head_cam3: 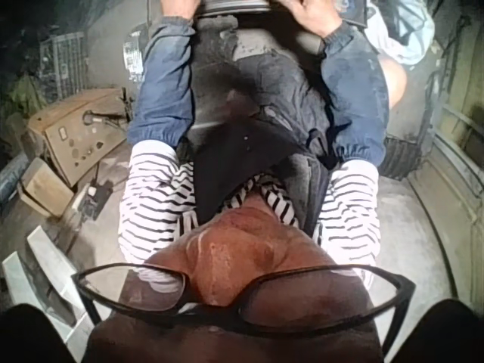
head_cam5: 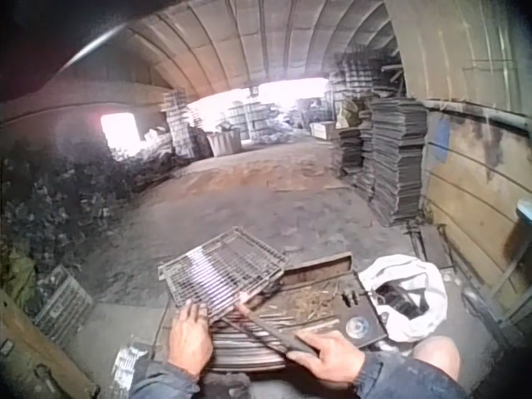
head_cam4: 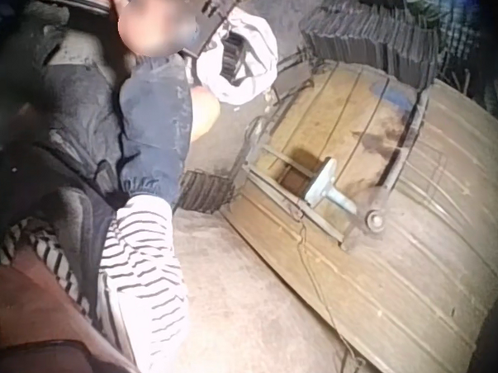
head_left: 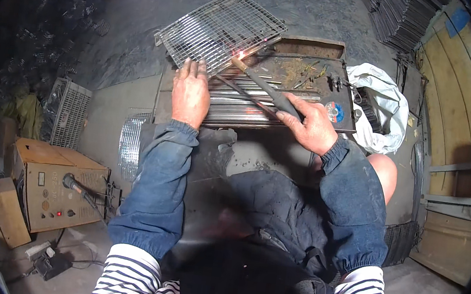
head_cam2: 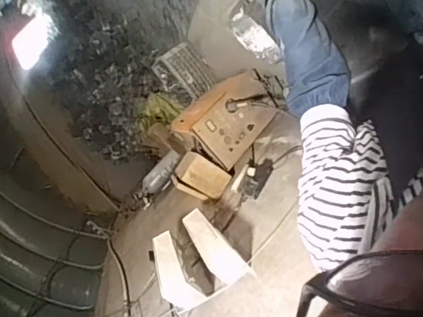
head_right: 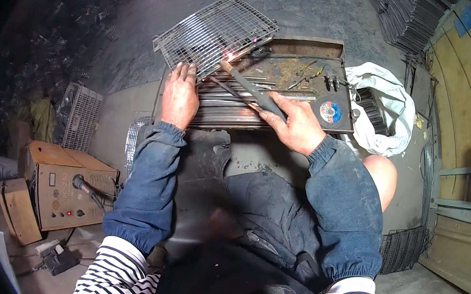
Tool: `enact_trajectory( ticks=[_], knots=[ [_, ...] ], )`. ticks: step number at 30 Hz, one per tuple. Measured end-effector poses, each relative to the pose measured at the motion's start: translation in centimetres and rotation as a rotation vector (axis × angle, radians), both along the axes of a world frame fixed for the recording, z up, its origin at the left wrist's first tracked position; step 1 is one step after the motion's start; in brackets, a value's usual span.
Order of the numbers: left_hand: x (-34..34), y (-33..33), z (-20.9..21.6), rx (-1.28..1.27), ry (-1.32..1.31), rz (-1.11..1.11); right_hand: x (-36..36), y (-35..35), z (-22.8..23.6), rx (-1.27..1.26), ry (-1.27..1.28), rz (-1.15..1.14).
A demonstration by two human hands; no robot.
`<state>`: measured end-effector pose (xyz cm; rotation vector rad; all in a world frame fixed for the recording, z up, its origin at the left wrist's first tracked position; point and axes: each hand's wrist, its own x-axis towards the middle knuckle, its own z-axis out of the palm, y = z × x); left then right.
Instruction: Welding metal wire grates using a spot welding tool.
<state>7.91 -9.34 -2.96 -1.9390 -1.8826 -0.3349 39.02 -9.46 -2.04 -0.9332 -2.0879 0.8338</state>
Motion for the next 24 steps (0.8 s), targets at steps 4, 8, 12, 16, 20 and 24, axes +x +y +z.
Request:
enact_trajectory(
  ticks=[4, 8, 12, 16, 20, 24],
  knots=[
    [0.9, 0.3, -0.1, -0.04, 0.047, 0.046, -0.7, 0.0, -0.8, 0.003, -0.012, 0.022],
    [0.8, 0.2, -0.3, -0.041, 0.065, 0.045, -1.5, -0.2, -0.4, -0.015, -0.016, 0.043],
    [1.0, 0.2, -0.4, -0.047, 0.053, 0.043, -1.7, -0.3, -0.4, -0.048, -0.007, 0.065],
    [1.0, 0.2, -0.3, -0.054, 0.059, 0.04, -2.0, -0.1, -1.6, 0.025, 0.025, 0.05],
    [0.8, 0.1, -0.2, -0.059, 0.05, 0.047, -2.3, -0.2, -0.7, -0.015, 0.002, 0.064],
    [2.5, -0.5, 1.5, -0.151, -0.07, -0.017, -1.8, -0.2, -0.9, -0.029, -0.032, 0.058]
  ],
)
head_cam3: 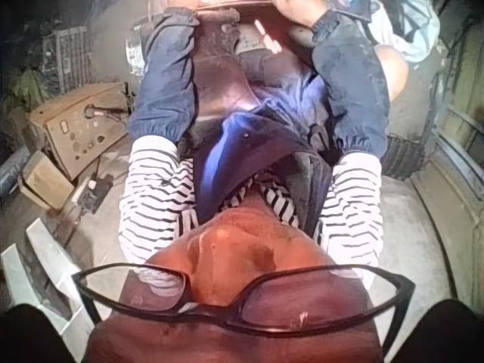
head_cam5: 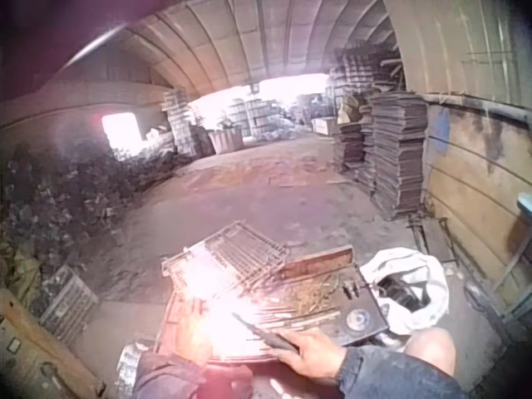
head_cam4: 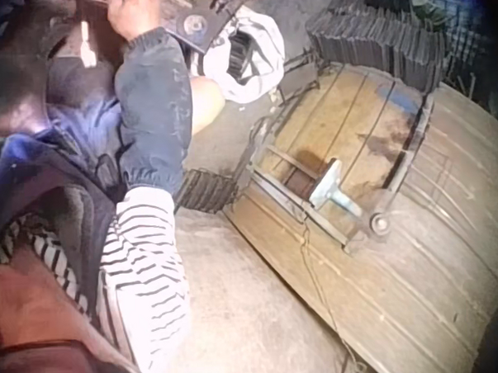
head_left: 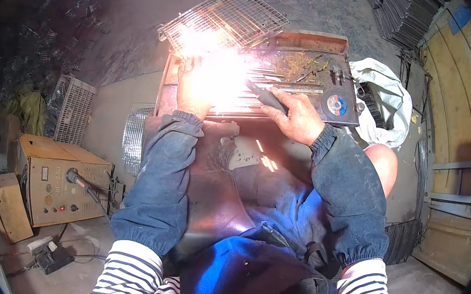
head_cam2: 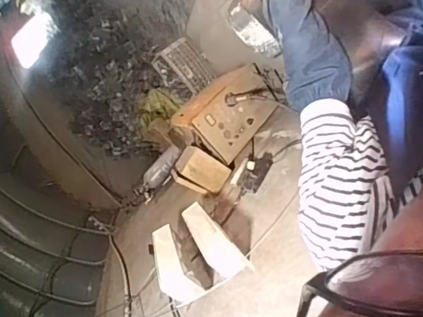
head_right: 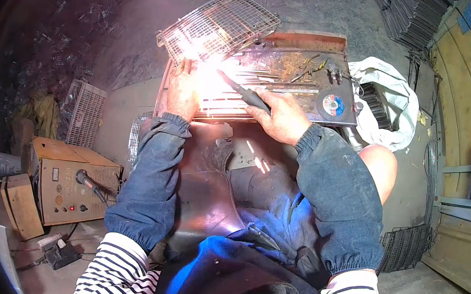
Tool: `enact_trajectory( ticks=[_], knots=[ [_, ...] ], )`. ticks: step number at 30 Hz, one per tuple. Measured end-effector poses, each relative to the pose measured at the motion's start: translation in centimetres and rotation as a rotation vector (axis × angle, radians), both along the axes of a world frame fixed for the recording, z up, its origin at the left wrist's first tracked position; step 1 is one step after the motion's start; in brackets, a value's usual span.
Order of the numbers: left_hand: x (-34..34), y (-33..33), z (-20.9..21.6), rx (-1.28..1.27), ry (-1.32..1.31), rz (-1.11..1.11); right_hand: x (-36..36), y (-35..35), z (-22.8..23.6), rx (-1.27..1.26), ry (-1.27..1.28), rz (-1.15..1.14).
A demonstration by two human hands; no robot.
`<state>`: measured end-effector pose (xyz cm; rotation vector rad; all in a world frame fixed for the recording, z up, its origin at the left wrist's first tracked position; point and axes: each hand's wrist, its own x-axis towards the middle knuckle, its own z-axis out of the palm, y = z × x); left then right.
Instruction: Welding metal wire grates using a spot welding tool.
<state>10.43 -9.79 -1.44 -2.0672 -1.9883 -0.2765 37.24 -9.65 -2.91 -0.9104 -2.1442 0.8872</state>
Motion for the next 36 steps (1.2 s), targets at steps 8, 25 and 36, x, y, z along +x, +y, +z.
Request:
enact_trajectory(
  ticks=[8, 25, 36],
  knots=[
    [-1.5, 0.7, -1.7, 0.04, 0.134, 0.05, -0.4, 0.1, 0.0, 0.003, 0.06, 0.037],
    [-1.9, 0.9, -2.6, 0.171, 0.119, 0.05, -0.4, 0.0, -0.3, 0.021, 0.004, 0.004],
    [-2.6, 0.8, -3.4, 0.276, 0.162, -0.095, -0.8, -0.1, -0.8, 0.0, 0.003, -0.027]
  ],
)
